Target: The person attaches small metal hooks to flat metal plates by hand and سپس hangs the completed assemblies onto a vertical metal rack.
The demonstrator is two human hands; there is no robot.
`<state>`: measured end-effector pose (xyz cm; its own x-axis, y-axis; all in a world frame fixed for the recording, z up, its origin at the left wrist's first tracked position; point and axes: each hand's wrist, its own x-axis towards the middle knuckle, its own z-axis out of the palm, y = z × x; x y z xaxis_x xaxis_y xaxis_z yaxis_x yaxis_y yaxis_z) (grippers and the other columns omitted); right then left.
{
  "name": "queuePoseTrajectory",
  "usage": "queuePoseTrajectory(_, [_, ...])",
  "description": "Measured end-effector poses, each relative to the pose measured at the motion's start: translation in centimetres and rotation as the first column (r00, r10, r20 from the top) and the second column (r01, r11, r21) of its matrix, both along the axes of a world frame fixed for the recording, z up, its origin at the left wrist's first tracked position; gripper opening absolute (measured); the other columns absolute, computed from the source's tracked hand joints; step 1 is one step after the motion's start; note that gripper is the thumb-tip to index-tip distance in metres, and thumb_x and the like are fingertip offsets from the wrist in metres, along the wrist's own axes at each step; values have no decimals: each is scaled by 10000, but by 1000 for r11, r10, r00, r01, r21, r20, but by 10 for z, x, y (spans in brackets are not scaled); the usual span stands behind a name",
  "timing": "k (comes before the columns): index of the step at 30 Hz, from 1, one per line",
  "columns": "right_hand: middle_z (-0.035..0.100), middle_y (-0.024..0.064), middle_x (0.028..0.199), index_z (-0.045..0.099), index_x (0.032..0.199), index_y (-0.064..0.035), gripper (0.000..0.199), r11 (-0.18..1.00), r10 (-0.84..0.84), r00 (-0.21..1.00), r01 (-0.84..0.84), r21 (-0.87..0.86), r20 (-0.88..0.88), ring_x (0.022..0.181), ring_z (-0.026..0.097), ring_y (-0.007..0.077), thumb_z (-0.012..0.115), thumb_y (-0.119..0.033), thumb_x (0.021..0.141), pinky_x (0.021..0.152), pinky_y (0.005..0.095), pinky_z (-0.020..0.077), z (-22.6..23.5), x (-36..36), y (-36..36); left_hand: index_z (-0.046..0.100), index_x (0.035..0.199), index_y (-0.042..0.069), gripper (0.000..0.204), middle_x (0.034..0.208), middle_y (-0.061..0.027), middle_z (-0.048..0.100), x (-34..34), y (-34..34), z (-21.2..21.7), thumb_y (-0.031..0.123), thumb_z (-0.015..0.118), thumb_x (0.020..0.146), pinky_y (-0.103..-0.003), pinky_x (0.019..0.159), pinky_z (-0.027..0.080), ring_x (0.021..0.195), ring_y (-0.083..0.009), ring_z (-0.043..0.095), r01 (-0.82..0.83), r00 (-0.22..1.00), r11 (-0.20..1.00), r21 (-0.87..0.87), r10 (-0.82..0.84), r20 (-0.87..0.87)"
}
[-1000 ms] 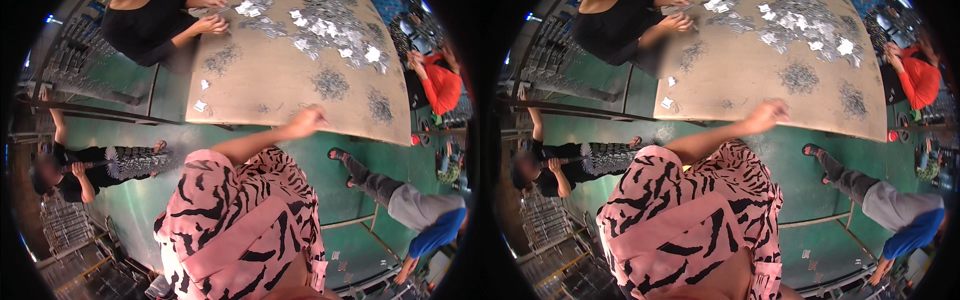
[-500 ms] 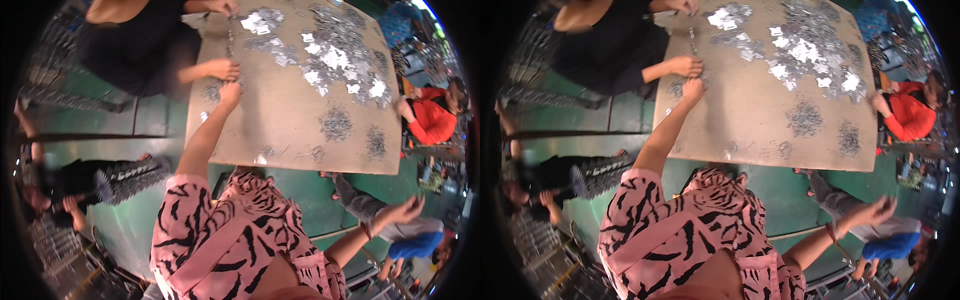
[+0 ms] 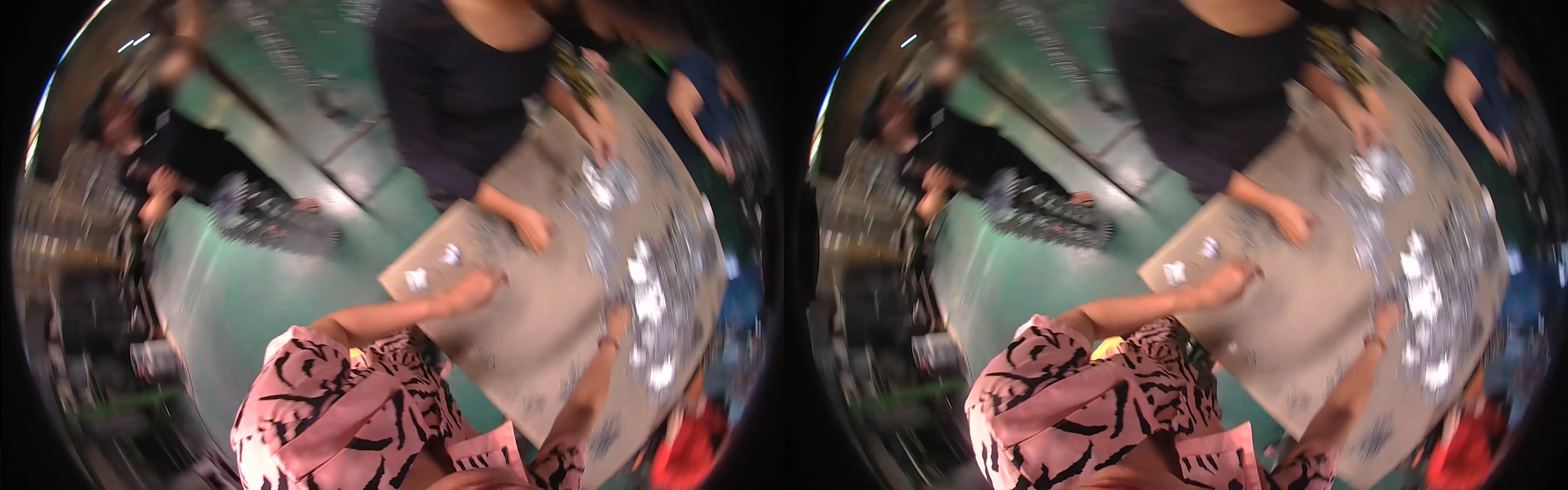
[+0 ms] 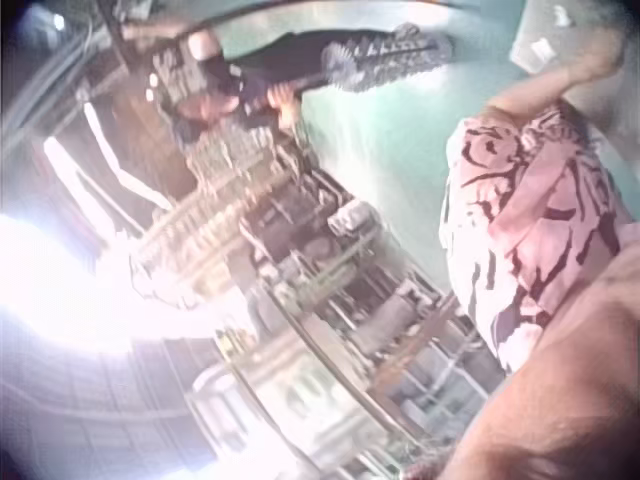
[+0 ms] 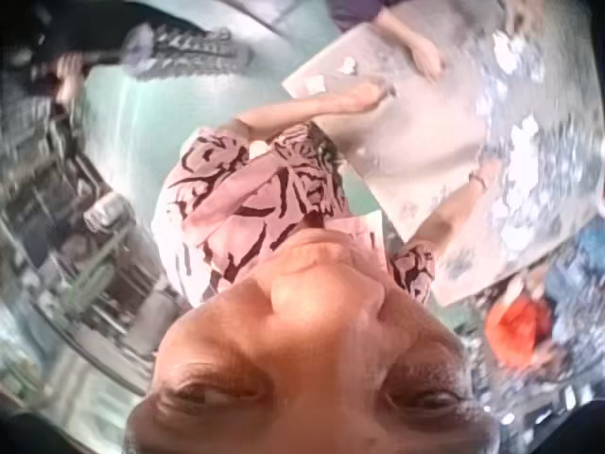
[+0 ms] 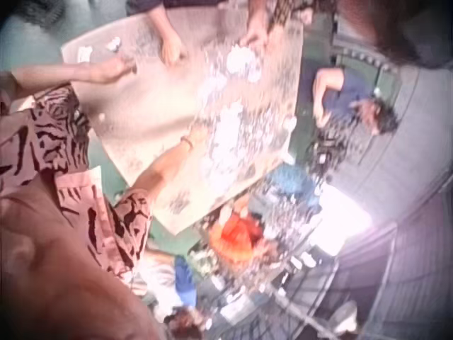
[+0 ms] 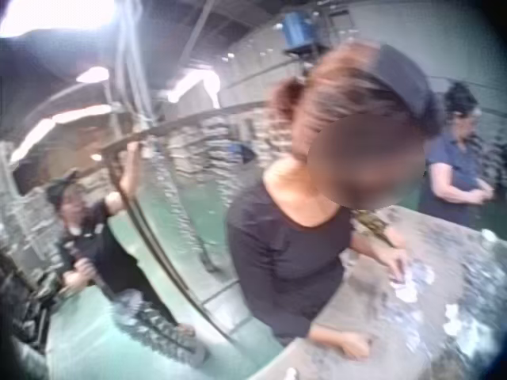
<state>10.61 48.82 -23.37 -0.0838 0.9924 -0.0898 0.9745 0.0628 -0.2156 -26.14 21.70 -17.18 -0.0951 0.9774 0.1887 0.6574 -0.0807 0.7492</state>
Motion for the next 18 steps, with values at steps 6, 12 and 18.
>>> queuePoseTrajectory(6, [395, 348, 1131, 360, 1247, -36, 614, 987, -34, 979, 1, 163, 202, 989, 485, 454, 648, -174, 723, 856, 473, 421, -11, -17, -4, 545, 994, -6, 190, 896, -183, 558, 16, -85, 51, 46, 473, 826, -381, 727, 456, 830, -329, 557, -74, 952, 987, -139, 112, 284])
queuePoseTrajectory(12, [518, 278, 991, 442, 1137, 30, 468, 998, 63, 998, -63, -29, -17, 959, 529, 382, 600, -21, 700, 799, 446, 437, 42, -45, -84, 581, 996, 2, 203, 835, -137, 616, 41, -73, 93, 97, 521, 827, -328, 671, 482, 730, -240, 599, -61, 929, 990, -128, 103, 357])
queuePoseTrajectory(18, [546, 219, 1003, 557, 1034, 12, 299, 946, 248, 967, -230, 231, -56, 982, 498, 356, 607, -125, 772, 856, 439, 380, 8, -35, -130, 640, 889, 49, 151, 762, -47, 647, 76, -57, 118, 160, 625, 787, -284, 630, 492, 686, -102, 605, 88, 812, 968, -234, 67, 579])
